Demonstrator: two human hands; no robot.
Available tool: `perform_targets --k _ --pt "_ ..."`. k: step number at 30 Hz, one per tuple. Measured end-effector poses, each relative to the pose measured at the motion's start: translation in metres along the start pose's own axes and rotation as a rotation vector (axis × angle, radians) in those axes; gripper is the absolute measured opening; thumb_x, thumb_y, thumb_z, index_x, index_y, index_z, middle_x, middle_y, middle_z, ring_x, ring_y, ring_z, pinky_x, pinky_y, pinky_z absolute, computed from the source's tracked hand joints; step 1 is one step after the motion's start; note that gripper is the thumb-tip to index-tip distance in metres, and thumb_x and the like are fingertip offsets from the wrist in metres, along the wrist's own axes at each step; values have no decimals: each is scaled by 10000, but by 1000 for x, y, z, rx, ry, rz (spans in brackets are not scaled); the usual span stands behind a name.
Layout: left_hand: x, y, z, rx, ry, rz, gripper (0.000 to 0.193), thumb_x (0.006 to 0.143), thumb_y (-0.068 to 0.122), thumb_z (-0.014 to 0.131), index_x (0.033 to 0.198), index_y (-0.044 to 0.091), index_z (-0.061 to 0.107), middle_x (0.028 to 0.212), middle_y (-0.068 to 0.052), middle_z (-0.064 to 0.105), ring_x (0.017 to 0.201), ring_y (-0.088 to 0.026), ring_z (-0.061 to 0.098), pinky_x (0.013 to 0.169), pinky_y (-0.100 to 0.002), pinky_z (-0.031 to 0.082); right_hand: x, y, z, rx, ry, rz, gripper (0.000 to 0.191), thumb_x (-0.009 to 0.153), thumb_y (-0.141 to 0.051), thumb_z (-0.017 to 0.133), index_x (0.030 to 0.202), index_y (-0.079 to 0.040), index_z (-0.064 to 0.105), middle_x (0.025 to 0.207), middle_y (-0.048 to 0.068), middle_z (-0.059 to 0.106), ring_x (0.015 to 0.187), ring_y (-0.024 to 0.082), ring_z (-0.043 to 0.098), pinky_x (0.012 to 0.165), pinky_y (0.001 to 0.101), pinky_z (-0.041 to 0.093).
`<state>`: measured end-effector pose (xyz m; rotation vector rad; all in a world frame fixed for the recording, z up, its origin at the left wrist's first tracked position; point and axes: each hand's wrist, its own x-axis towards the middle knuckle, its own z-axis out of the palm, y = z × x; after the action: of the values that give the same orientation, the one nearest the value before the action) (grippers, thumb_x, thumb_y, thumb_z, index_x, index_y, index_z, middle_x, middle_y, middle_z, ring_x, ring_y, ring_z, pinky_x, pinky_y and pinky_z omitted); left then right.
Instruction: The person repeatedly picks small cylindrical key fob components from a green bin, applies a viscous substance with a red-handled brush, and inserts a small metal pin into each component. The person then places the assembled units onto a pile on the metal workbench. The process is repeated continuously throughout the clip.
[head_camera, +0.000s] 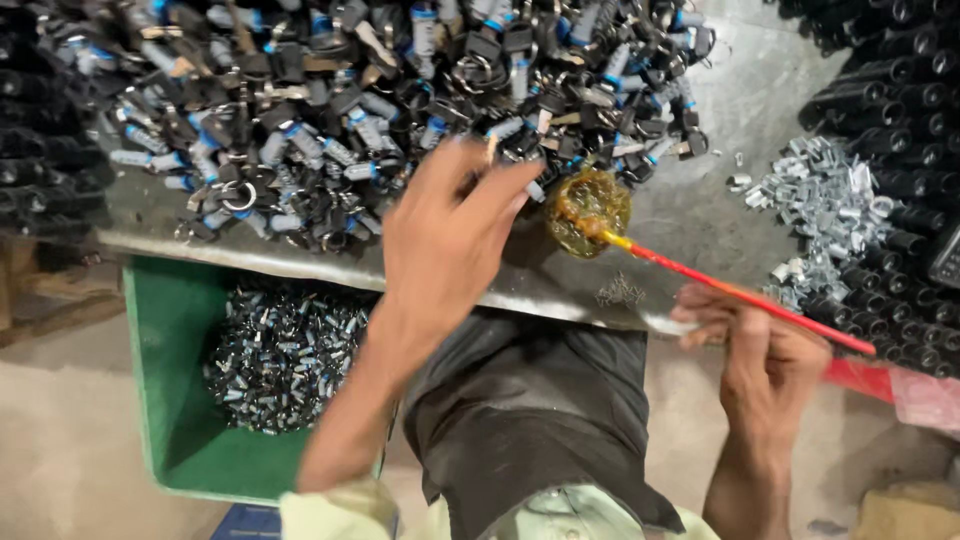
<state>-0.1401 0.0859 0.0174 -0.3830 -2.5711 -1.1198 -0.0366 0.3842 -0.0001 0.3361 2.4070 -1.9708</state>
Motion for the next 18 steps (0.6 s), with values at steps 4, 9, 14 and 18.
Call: perform_targets --k 4,9,14,18 --pt "53 -23 4 174 -222 309 172 855 100 707 1024 112 678 974 -80 600 915 -281 673 725 -428 539 -5 3 -7 -25 -348 221 378 1063 -165 413 1216 26 700 1038 126 767 801 128 716 627 232 555" --pt "66 -37 26 247 -418 347 100 856 93 663 956 87 657 870 -66 636 749 -273 690 570 -421 512 -34 20 9 -146 -420 599 303 958 -133 605 1186 -24 772 895 78 816 682 88 685 527 226 498" --pt "62 -38 44 230 -392 360 129 840 127 668 961 84 657 800 -60 631 657 -257 681 532 -392 505 -42 27 18 -93 -415 648 309 963 -156 606 1195 -26 765 900 58 797 676 72 647 506 214 462" --pt "57 -36 34 246 -329 371 77 872 123 679 939 109 645 850 -43 624 742 -217 677 620 -372 513 -38 25 18 -80 -405 647 313 966 -166 596 1194 -30 760 915 49 788 684 64 641 496 207 445"
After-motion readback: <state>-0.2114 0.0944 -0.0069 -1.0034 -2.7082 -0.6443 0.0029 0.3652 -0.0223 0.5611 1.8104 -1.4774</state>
